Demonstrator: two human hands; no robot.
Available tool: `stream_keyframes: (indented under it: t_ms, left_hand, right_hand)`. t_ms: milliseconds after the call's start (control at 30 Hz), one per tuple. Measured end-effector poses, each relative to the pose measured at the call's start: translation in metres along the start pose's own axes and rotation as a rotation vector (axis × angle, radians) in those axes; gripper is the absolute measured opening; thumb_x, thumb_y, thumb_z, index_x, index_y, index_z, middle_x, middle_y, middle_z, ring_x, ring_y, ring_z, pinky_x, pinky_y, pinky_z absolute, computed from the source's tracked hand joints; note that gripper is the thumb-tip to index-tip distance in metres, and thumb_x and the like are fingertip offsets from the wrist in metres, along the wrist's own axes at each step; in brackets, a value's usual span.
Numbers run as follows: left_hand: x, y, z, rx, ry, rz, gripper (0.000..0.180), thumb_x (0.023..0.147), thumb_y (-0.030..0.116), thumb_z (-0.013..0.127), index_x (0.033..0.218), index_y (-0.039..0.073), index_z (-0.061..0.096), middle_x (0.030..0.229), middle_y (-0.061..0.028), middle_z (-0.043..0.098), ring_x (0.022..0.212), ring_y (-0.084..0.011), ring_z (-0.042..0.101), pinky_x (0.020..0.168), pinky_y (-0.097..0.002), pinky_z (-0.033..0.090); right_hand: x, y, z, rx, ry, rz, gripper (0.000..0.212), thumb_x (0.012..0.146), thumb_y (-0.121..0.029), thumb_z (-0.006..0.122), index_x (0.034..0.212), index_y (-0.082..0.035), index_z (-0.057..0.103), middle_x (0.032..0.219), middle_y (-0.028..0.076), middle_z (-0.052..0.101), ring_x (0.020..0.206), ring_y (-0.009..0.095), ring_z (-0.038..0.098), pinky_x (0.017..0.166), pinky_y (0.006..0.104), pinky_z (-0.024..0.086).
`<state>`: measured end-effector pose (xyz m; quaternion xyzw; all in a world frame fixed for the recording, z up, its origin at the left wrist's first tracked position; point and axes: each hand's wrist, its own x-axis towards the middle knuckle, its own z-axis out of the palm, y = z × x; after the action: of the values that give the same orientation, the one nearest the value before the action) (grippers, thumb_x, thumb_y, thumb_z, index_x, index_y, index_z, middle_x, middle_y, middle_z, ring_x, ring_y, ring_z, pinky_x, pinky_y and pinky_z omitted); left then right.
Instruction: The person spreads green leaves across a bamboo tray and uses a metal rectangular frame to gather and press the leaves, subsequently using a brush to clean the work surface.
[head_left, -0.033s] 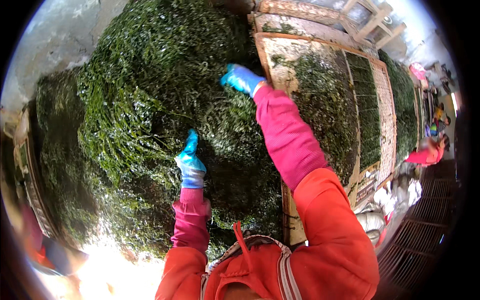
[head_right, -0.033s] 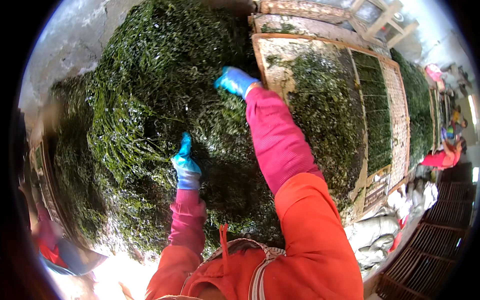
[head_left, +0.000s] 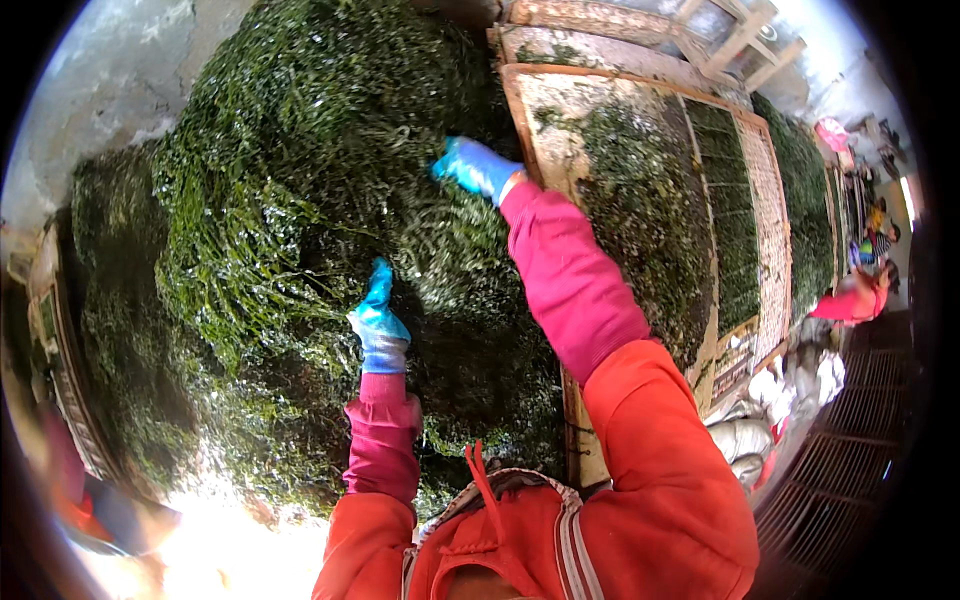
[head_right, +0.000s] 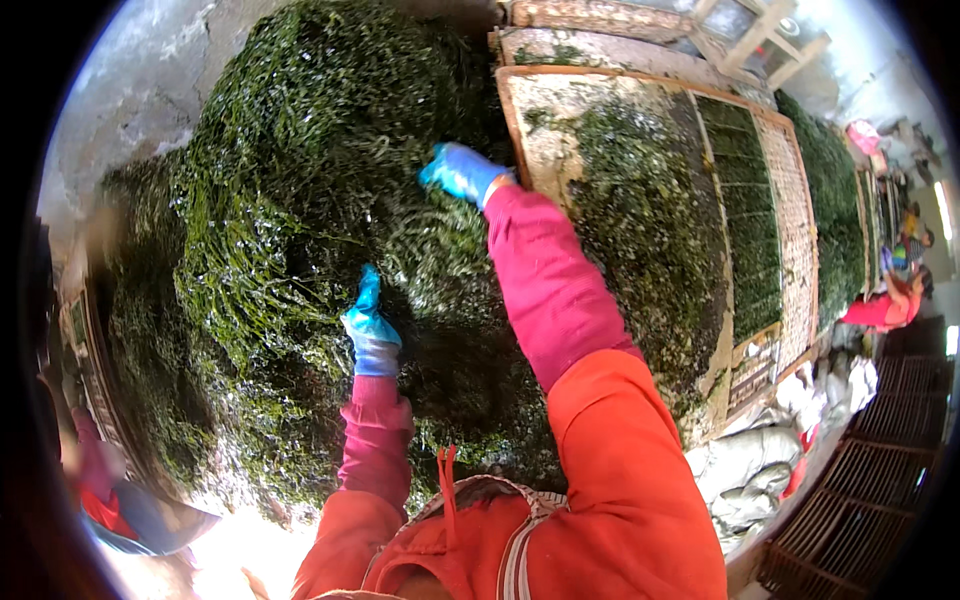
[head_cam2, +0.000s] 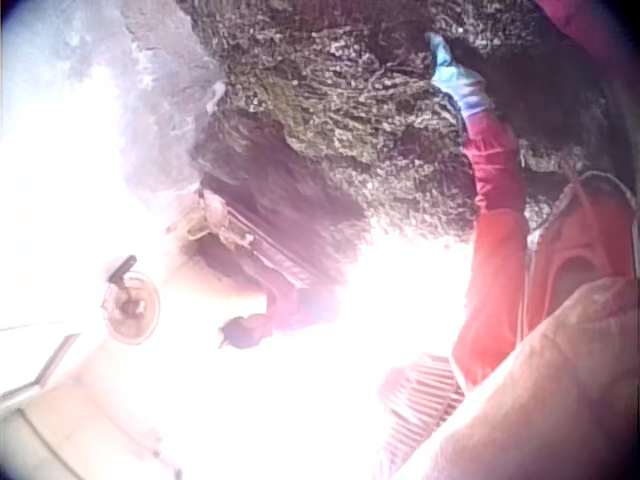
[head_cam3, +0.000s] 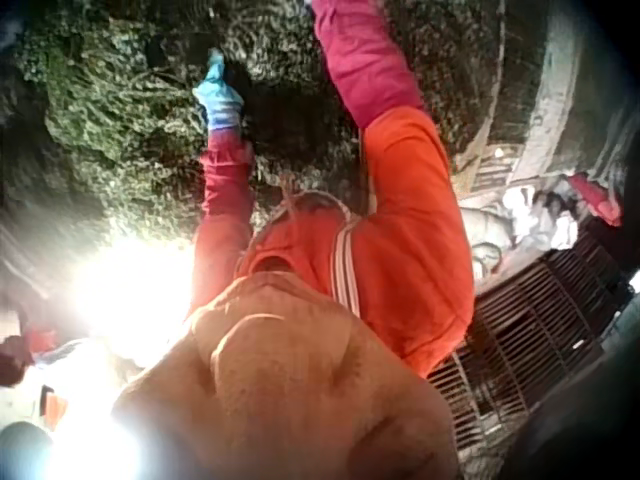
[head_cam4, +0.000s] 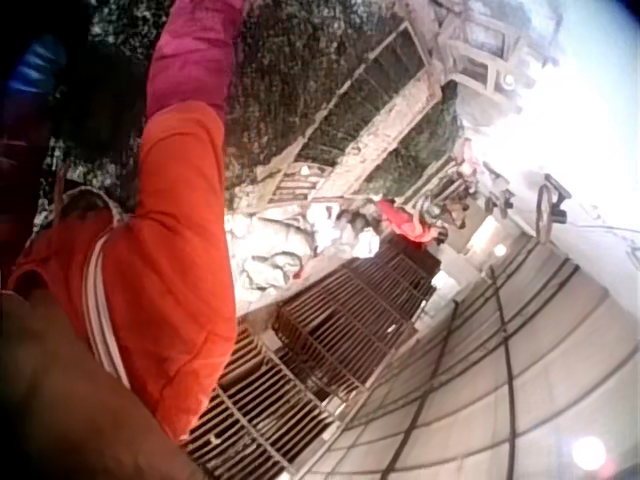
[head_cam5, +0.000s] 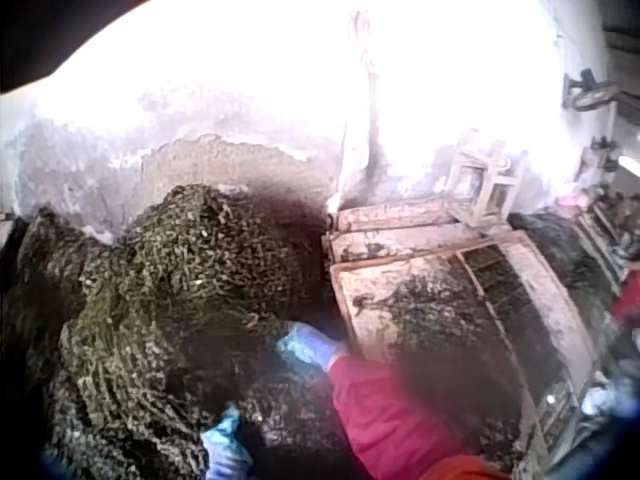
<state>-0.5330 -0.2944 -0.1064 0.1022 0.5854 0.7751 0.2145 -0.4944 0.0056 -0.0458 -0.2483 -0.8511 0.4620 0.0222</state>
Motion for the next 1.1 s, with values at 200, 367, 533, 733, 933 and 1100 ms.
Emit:
stream_keyframes:
  t_ms: [200, 367, 533, 733, 933, 1100]
  left_hand:
    - [0.006, -0.006, -0.044, -0.230, -0.236, -0.174, 0.032, 0.098, 0.005, 0.056, 0.128, 0.003, 0.066, 0.122, -0.0080, 0.069, 0.107, -0.0187, 0.066, 0.097, -0.0353, 0.053]
    - [-0.031, 0.037, -0.058, -0.383, -0.312, -0.215, 0.054, 0.101, 0.033, 0.045, 0.146, 0.001, 0.048, 0.141, -0.0164, 0.058, 0.122, -0.0315, 0.060, 0.105, -0.0481, 0.049]
    - [-0.045, 0.094, -0.095, -0.566, -0.664, 0.036, 0.084, 0.093, 0.061, 0.051, 0.156, 0.010, 0.033, 0.155, -0.0177, 0.041, 0.136, -0.0375, 0.047, 0.112, -0.0554, 0.041]
    - [0.005, 0.276, -0.078, 0.427, -0.220, 0.861, 0.066, 0.098, 0.047, 0.054, 0.152, 0.010, 0.041, 0.147, -0.0188, 0.049, 0.128, -0.0318, 0.055, 0.108, -0.0506, 0.046]
    - [0.081, 0.396, -0.102, 1.155, -0.118, 0.562, 0.052, 0.096, 0.041, 0.060, 0.135, 0.006, 0.057, 0.125, -0.0154, 0.063, 0.110, -0.0294, 0.064, 0.097, -0.0428, 0.051]
    - [0.071, 0.367, -0.045, 2.119, -0.148, 0.246, 0.058, 0.090, 0.050, 0.069, 0.127, 0.006, 0.063, 0.106, -0.0204, 0.072, 0.095, -0.0330, 0.071, 0.087, -0.0435, 0.053]
  right_hand:
    - [-0.133, -0.079, 0.074, 0.062, 0.027, -0.080, 0.029, 0.086, -0.027, 0.069, 0.071, -0.003, 0.063, 0.059, 0.016, 0.059, 0.056, 0.031, 0.062, 0.052, 0.0442, 0.047]
    - [-0.206, -0.098, 0.113, -0.216, 0.024, -0.109, 0.054, 0.075, -0.041, 0.077, 0.088, 0.010, 0.062, 0.069, 0.027, 0.065, 0.068, 0.043, 0.067, 0.062, 0.0493, 0.054]
    - [-0.251, -0.154, 0.117, -0.199, 0.175, -0.400, 0.057, 0.069, -0.043, 0.081, 0.087, 0.006, 0.058, 0.072, 0.023, 0.060, 0.072, 0.044, 0.063, 0.069, 0.0471, 0.052]
    - [-0.237, -0.250, 0.042, -0.413, 0.554, -0.943, 0.049, 0.075, -0.045, 0.074, 0.083, 0.000, 0.059, 0.072, 0.016, 0.062, 0.072, 0.034, 0.064, 0.064, 0.0442, 0.053]
    - [-0.170, -0.238, -0.021, -0.850, 0.471, -0.879, 0.020, 0.085, -0.026, 0.064, 0.084, -0.008, 0.073, 0.087, 0.014, 0.072, 0.081, 0.032, 0.071, 0.076, 0.0437, 0.057]
    - [-0.138, -0.171, -0.068, -0.731, 0.252, -0.448, 0.038, 0.095, -0.029, 0.062, 0.125, -0.006, 0.062, 0.113, 0.016, 0.066, 0.099, 0.028, 0.066, 0.088, 0.0435, 0.053]
